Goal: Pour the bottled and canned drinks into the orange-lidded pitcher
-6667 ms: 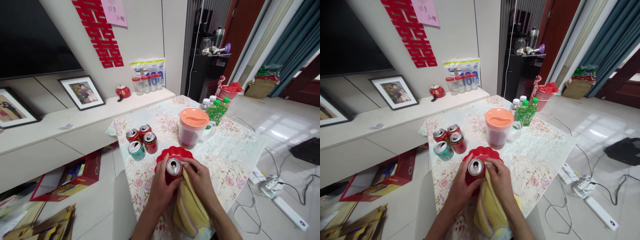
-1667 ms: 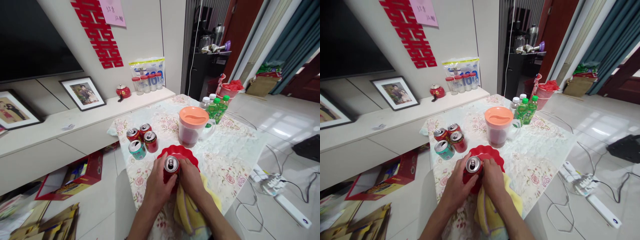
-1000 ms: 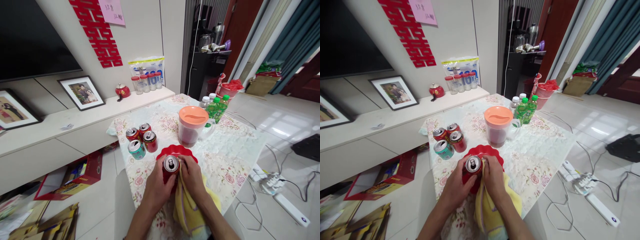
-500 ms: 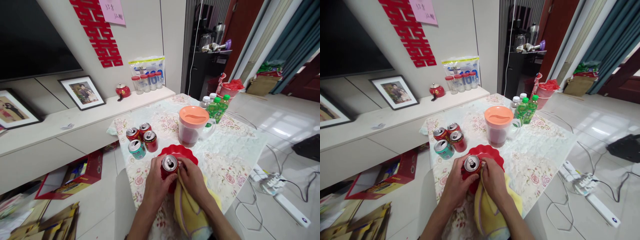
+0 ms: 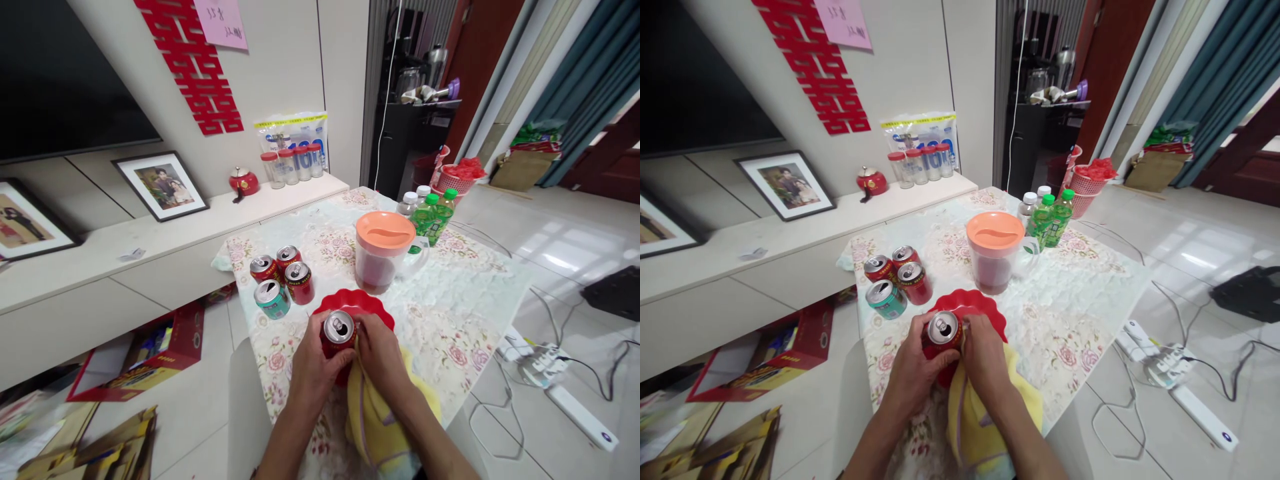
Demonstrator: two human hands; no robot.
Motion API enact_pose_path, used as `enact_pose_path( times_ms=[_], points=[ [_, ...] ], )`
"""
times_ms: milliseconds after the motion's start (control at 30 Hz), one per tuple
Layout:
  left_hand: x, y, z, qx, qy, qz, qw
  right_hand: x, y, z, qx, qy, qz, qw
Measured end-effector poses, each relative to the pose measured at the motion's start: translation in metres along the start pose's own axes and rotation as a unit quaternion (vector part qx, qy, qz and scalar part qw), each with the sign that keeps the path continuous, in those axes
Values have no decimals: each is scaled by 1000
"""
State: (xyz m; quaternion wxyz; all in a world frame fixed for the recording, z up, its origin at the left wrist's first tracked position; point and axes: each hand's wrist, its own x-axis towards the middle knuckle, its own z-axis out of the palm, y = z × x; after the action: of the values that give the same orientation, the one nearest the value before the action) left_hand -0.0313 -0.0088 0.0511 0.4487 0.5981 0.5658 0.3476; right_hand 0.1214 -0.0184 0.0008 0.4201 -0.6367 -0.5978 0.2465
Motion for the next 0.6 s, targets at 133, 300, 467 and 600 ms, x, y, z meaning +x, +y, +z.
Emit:
enact_pose_path(
  times_ms=[133, 300, 467, 600],
  points=[
    [-1, 1, -1, -5, 7, 5, 1000, -2, 0, 5, -40, -24, -10, 999],
    [-4, 3, -3, 13, 81, -1, 997, -7, -9, 2, -24, -8, -81, 996],
    [-8, 8, -3, 45, 125, 8, 991, -14, -25, -4, 15, 2, -149, 989],
    [-14, 17, -2, 57, 116, 36, 991, -14, -39, -10, 34, 26, -151, 988]
  ],
)
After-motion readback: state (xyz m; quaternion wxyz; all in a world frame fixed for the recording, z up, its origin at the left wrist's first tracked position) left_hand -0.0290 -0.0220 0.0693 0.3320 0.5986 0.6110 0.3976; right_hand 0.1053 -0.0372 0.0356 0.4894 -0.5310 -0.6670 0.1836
